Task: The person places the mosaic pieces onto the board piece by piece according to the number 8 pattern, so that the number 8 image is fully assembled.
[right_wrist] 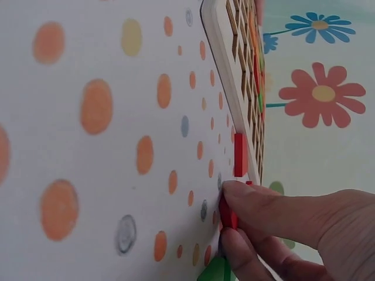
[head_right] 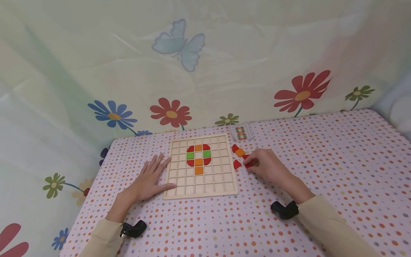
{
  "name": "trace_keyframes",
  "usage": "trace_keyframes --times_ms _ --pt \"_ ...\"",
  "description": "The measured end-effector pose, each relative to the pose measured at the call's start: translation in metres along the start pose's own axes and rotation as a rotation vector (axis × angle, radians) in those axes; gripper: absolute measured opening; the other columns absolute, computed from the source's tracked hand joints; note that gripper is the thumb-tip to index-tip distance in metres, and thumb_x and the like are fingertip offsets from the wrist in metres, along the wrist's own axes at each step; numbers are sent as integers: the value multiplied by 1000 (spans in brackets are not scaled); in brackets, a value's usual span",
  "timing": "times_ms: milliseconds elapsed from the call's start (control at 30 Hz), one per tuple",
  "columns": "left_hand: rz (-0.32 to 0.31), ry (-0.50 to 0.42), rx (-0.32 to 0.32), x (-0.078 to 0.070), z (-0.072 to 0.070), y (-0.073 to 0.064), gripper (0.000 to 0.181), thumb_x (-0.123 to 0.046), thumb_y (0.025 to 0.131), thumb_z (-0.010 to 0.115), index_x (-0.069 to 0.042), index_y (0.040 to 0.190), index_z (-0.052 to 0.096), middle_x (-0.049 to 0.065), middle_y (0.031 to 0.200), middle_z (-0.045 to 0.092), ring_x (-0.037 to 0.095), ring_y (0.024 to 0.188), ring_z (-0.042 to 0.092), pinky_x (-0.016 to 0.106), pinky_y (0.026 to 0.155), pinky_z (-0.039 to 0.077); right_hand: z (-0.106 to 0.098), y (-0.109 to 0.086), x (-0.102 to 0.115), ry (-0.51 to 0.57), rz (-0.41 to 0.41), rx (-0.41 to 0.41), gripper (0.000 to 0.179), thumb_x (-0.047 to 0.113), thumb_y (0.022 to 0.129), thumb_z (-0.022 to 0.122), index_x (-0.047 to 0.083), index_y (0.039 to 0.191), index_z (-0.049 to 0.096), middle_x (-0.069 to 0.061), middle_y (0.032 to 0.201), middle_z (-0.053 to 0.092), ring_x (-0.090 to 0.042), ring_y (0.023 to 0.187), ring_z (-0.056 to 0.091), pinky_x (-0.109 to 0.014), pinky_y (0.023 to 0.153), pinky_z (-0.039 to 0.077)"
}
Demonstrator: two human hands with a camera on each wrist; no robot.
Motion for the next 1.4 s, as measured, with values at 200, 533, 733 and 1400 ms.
trace_keyframes --times_ms 200,533,733,1400 --pt "-6 7 7 0 -1 0 103 -74 92 60 -21 170 17 11 176 2 34 162 -4 57 129 -1 0 1 0 22 37 26 25 -7 80 85 -5 104 79 -18 102 75 -26 86 68 -42 74 59" --pt "7 9 0 -1 -3 1 103 -74 92 60 -21 170 17 12 176 2 34 162 -5 57 129 -2 -2 0 -5 58 77 33 22 -5 77 87 -1 97 79 -14 95 72 -23 81 62 -33 68 51" --pt "19 12 3 0 -2 2 103 -75 93 58 -21 170 16 12 176 1 34 162 -5 56 129 -3 1 -2 -5 79 46 64 17 -9 80 82 0 95 80 -7 87 69 -19 75 56 -28 63 49" --pt "26 -12 0 0 -1 0 103 -73 93 60 -21 170 15 12 176 0 34 161 -5 57 129 -3 24 22 59 225 -92 25 13 3 82 89 4 84 76 2 79 67 -13 72 57 -21 62 48"
Point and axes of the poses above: each hand's wrist, its own y-axis towards the middle knuckle, its own z-axis out of the palm, x = y × z, the point moved 7 cm from there along y, towards the middle knuckle
